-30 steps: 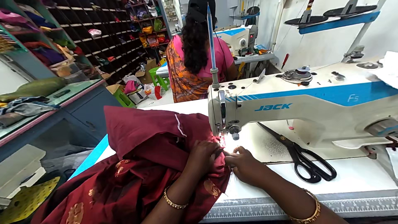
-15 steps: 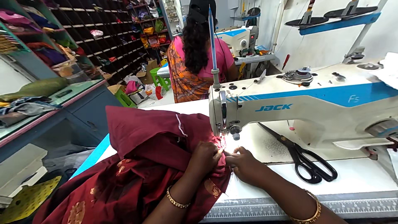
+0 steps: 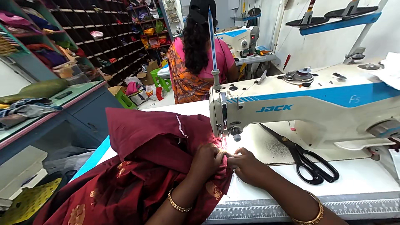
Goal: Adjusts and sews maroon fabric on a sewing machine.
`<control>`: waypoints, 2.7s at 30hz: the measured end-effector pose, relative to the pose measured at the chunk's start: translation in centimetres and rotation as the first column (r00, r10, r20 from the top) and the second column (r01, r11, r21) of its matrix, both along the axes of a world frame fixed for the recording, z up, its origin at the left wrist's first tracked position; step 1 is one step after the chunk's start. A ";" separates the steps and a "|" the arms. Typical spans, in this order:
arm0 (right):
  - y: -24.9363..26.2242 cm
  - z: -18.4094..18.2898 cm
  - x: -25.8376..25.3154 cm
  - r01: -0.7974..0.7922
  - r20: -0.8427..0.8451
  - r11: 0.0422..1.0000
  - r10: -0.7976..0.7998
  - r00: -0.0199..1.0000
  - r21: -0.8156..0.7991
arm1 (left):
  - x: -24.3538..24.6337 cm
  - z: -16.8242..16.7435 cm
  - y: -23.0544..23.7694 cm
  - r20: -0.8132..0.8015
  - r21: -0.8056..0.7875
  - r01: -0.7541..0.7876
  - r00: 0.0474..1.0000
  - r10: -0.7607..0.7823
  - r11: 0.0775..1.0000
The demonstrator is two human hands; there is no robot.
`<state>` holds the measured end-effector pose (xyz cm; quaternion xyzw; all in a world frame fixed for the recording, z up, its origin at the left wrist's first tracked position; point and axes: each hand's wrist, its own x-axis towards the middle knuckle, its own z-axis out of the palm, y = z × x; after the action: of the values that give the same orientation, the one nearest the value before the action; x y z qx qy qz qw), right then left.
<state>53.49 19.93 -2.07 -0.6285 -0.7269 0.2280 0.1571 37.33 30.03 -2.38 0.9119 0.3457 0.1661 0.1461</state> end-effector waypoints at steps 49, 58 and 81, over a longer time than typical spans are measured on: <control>-0.1 0.1 0.2 -0.015 0.012 1.000 0.015 1.000 -0.001 | 1.7 2.7 -0.6 -0.117 -0.261 -0.222 0.973 0.197 0.940; -0.1 0.2 0.1 0.001 0.002 1.000 -0.001 1.000 -0.022 | 1.5 0.9 -1.9 -0.108 0.126 0.063 0.993 -0.050 0.990; -0.9 0.7 1.4 -0.072 -0.054 0.997 0.071 0.996 -0.013 | 1.5 1.2 -1.0 -0.044 -0.146 -0.147 0.989 0.142 0.978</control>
<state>54.85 19.07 -1.37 -0.5967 -0.7428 0.2556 0.1637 38.86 28.99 -1.18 0.8735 0.4249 0.1346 0.1956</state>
